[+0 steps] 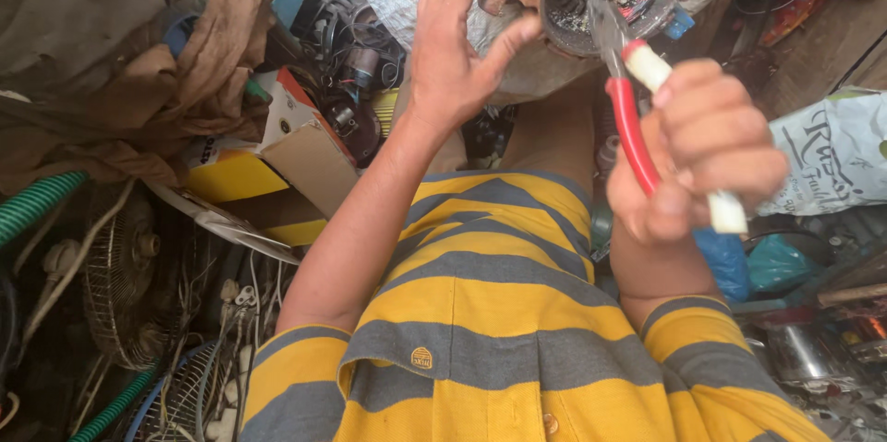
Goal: The person sits on the floor of a cluttered workshop and dismantles an electric motor stator, using red-handled pliers to pull and cut the copper windings out of the motor housing. They reposition the motor on a cloth pad and repeatedly grip, cut, and extract wire bundles by hand.
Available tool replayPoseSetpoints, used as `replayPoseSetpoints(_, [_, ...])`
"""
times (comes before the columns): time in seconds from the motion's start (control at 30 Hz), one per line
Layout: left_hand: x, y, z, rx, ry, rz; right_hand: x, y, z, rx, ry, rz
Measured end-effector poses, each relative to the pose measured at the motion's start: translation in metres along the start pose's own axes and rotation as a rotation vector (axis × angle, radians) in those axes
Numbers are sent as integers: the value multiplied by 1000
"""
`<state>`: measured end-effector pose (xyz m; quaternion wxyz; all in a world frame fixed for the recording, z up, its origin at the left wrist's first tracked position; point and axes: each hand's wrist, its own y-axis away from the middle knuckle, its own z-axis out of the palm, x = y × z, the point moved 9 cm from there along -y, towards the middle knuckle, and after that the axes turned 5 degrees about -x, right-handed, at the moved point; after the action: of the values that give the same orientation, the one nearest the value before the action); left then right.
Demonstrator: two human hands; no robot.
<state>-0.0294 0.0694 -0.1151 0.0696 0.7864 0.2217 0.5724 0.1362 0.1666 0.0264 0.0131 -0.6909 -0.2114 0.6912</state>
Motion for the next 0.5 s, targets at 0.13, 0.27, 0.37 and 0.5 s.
replayPoseSetpoints(0.13, [-6, -9, -5, 29, 63, -80, 8, 14, -10, -52, -21, 105])
replayPoseSetpoints(0.27, [-3, -13, -8, 38, 53, -78, -4, 3, -14, 62, -111, -6])
replayPoseSetpoints(0.37, [-2, -13, -8, 47, 45, -94, 19, -4, 7, -98, -124, 171])
replayPoseSetpoints(0.5, [0, -12, -8, 67, 23, -76, 15, -6, -3, -22, -150, -28])
